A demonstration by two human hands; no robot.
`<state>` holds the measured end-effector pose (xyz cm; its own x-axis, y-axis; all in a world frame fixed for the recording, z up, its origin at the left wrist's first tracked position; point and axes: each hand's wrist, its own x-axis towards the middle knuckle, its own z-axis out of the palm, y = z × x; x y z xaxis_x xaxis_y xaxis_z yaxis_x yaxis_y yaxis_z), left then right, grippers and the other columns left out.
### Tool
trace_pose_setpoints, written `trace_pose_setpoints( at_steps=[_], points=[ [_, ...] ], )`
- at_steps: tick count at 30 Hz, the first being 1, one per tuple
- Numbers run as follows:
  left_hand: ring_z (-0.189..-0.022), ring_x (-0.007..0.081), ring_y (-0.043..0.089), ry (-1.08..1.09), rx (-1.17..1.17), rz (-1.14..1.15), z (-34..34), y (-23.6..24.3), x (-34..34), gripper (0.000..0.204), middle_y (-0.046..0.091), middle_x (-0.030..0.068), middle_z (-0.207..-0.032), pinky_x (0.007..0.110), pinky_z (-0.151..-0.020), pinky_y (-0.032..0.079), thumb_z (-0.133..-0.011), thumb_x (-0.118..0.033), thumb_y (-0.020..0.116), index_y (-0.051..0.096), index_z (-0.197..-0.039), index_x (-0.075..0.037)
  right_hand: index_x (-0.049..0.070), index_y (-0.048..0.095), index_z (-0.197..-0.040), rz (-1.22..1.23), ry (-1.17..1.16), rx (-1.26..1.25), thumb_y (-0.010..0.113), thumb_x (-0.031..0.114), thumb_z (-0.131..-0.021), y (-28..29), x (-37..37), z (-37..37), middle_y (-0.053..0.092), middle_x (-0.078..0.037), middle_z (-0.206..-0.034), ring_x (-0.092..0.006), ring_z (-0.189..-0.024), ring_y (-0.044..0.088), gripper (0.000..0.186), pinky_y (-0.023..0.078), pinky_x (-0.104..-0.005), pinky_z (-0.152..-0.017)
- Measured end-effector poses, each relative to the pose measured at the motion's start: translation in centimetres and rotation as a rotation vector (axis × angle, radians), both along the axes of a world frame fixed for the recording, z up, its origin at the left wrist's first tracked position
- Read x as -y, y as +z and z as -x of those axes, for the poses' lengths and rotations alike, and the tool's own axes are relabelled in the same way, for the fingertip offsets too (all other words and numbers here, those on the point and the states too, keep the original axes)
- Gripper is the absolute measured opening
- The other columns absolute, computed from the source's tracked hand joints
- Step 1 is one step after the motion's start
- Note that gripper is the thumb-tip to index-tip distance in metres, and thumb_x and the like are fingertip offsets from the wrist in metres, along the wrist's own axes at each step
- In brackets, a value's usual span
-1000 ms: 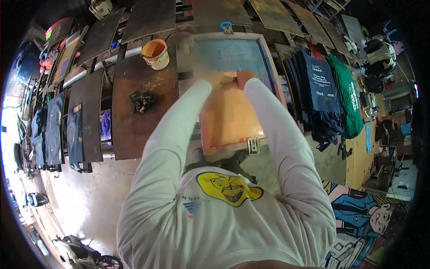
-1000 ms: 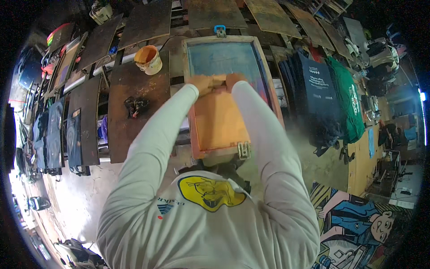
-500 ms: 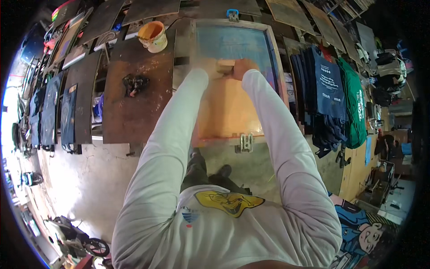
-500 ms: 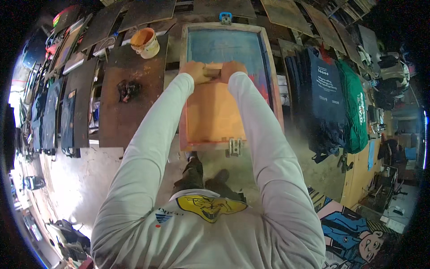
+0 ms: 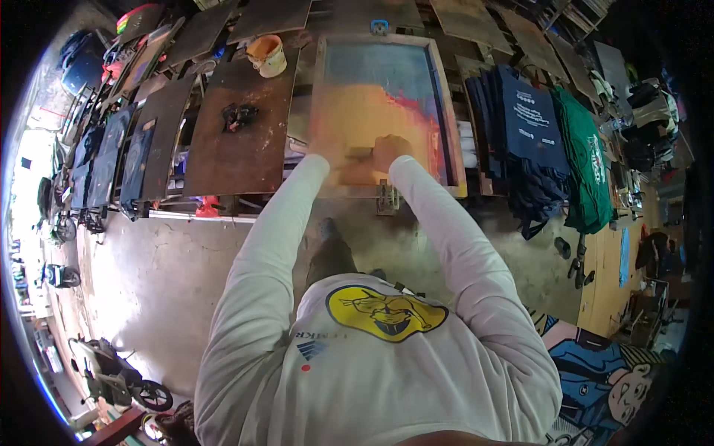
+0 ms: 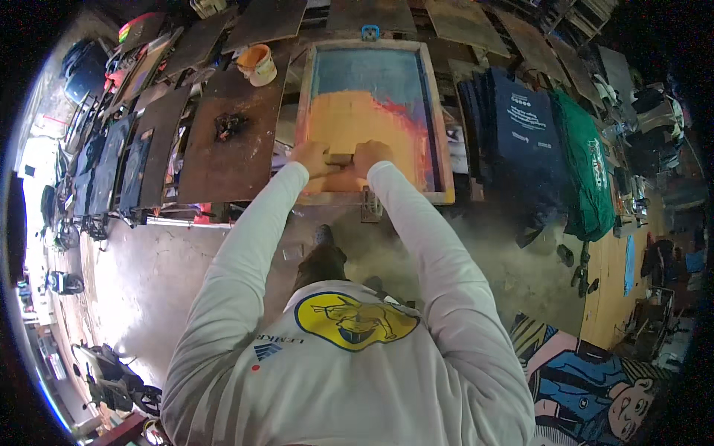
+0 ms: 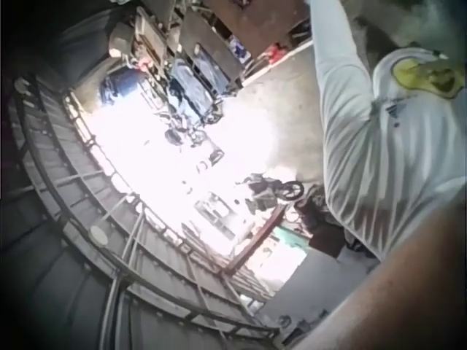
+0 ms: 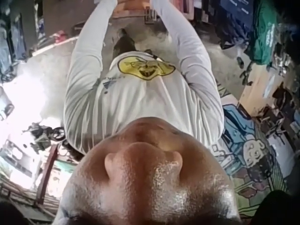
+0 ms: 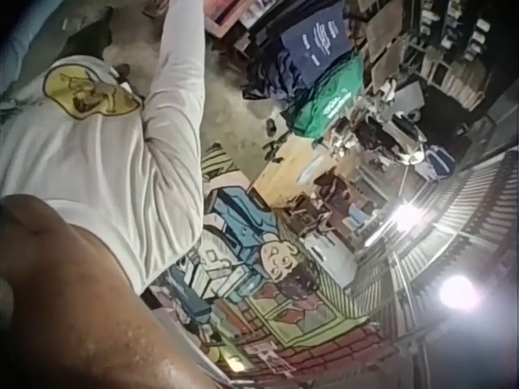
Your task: Applying ink through a screen onto a t-shirt using a squeegee.
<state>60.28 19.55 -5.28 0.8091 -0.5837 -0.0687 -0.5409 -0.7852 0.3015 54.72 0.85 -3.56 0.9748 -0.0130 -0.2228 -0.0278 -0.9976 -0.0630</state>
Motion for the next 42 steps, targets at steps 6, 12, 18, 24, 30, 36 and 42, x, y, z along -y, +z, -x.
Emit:
trace_pose_setpoints(
  at_steps=[6,12,18,24,30,36,42],
  points=[
    [-0.107,0.0348,0.063,-0.114,-0.084,-0.073,-2.5,0.3,0.5,0.058,0.067,0.0182,-0.115,0.043,-0.089,0.052,-0.078,-0.053,0.070,0.068,-0.111,-0.006,0.007,0.073,-0.102,0.019,0.041,0.038,0.067,0.063,-0.076,-0.9,1.0,-1.6,0.072,-0.017,-0.104,-0.0327,-0.099,0.069,0.062,0.055,-0.0430,-0.085],
    [-0.098,0.0378,0.066,-0.155,-0.223,0.128,-10.6,-3.1,1.1,0.059,0.069,0.0189,-0.106,0.045,-0.087,0.052,-0.070,-0.054,0.075,0.069,-0.109,-0.010,0.008,0.071,-0.113,-0.022,0.009,-0.317,0.073,0.068,-0.066,1.9,2.0,-8.3,0.069,-0.014,-0.118,-0.0311,-0.107,0.067,0.077,0.052,-0.0406,-0.092],
    [-0.101,0.0361,0.065,-0.076,-0.013,-0.083,-21.6,1.0,3.8,0.056,0.069,0.0171,-0.106,0.046,-0.088,0.051,-0.072,-0.052,0.074,0.068,-0.110,-0.012,0.010,0.073,-0.107,-0.016,-0.111,-0.073,0.075,0.070,-0.065,4.5,3.0,-18.8,0.070,-0.014,-0.114,-0.0297,-0.109,0.066,0.073,0.054,-0.0427,-0.090],
    [-0.103,0.0372,0.064,-0.045,-0.076,-0.154,-23.7,2.1,4.5,0.058,0.069,0.0184,-0.106,0.046,-0.090,0.051,-0.070,-0.054,0.076,0.068,-0.105,-0.010,0.008,0.072,-0.104,0.065,-0.160,-0.067,0.074,0.065,-0.071,2.0,3.0,-23.6,0.071,-0.016,-0.107,-0.0324,-0.101,0.069,0.066,0.055,-0.0425,-0.087],
    [-0.103,0.0352,0.065,-0.035,0.005,-0.106,-22.2,2.2,4.0,0.062,0.070,0.0170,-0.106,0.044,-0.090,0.052,-0.068,-0.055,0.077,0.067,-0.110,-0.011,0.007,0.071,-0.104,0.032,-0.107,-0.029,0.072,0.054,-0.078,1.1,3.1,-22.3,0.071,-0.017,-0.103,-0.0346,-0.097,0.069,0.053,0.056,-0.0447,-0.084],
    [-0.098,0.0346,0.067,0.030,0.004,0.125,-11.1,-1.1,0.6,0.060,0.069,0.0141,-0.106,0.045,-0.083,0.054,-0.070,-0.052,0.076,0.062,-0.114,-0.012,0.008,0.072,-0.087,-0.029,-0.027,0.030,0.064,0.030,-0.082,-2.6,1.0,-11.3,0.071,-0.019,-0.089,-0.0367,-0.087,0.070,0.024,0.056,-0.0469,-0.076],
    [-0.088,0.0376,0.068,0.051,-0.100,0.036,1.0,-1.6,-3.1,0.058,0.069,0.0142,-0.100,0.049,-0.074,0.055,-0.071,-0.047,0.075,0.060,-0.115,-0.012,0.004,0.066,-0.085,-0.127,-0.108,0.046,0.069,0.024,-0.074,-1.7,-2.5,1.6,0.069,-0.018,-0.075,-0.0345,-0.072,0.070,0.023,0.056,-0.0446,-0.067]
  ],
)
